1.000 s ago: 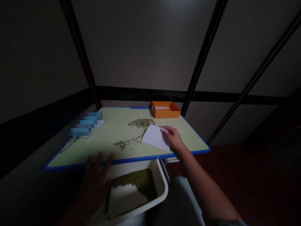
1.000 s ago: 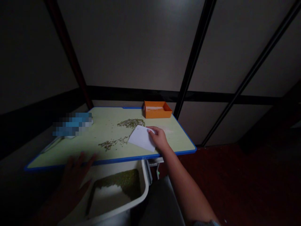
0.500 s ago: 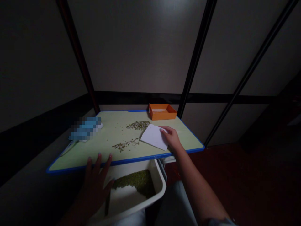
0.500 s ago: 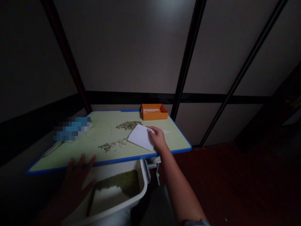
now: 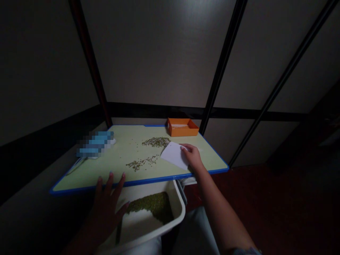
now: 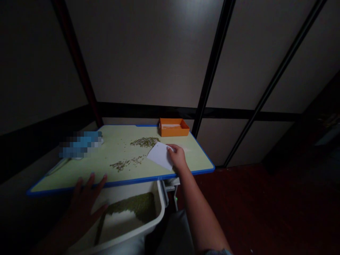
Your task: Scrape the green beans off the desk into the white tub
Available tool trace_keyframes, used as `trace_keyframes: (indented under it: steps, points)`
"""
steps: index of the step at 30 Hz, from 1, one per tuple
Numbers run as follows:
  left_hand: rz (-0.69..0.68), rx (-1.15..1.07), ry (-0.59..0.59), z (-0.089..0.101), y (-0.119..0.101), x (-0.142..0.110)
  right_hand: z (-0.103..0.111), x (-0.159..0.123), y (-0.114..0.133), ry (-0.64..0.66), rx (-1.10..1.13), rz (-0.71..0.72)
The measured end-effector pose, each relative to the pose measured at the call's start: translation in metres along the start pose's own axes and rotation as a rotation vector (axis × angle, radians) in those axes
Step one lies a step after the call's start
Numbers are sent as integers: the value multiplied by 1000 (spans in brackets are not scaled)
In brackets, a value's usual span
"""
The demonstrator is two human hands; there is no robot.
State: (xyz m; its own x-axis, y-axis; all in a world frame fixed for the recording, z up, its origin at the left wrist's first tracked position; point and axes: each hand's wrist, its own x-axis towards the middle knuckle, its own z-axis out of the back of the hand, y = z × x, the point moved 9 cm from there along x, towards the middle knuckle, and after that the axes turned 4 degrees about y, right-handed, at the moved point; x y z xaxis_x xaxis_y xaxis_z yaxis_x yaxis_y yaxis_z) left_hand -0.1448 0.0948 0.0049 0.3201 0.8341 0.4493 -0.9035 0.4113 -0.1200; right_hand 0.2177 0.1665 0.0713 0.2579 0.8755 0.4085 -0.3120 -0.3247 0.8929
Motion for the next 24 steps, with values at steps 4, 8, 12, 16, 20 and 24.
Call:
trace_keyframes:
  steps: [4, 8, 12, 16, 20, 24]
  points:
    - [1, 19, -9, 1, 0, -2, 6, -2, 4, -32, 0, 15]
    - [12, 32, -28, 0, 1, -4, -4, -7, 14, 33, 19, 44]
    - [16, 33, -22, -1, 2, -4, -13, -8, 15, 82, 23, 42]
    - [15, 28, -5, -2, 8, -5, -16, -5, 9, 84, 12, 9]
    - [-12, 21, 26, -7, 16, -7, -12, -3, 3, 64, 7, -14]
    - [-30, 20, 54, -10, 23, -8, 0, -4, -4, -2, 6, -37]
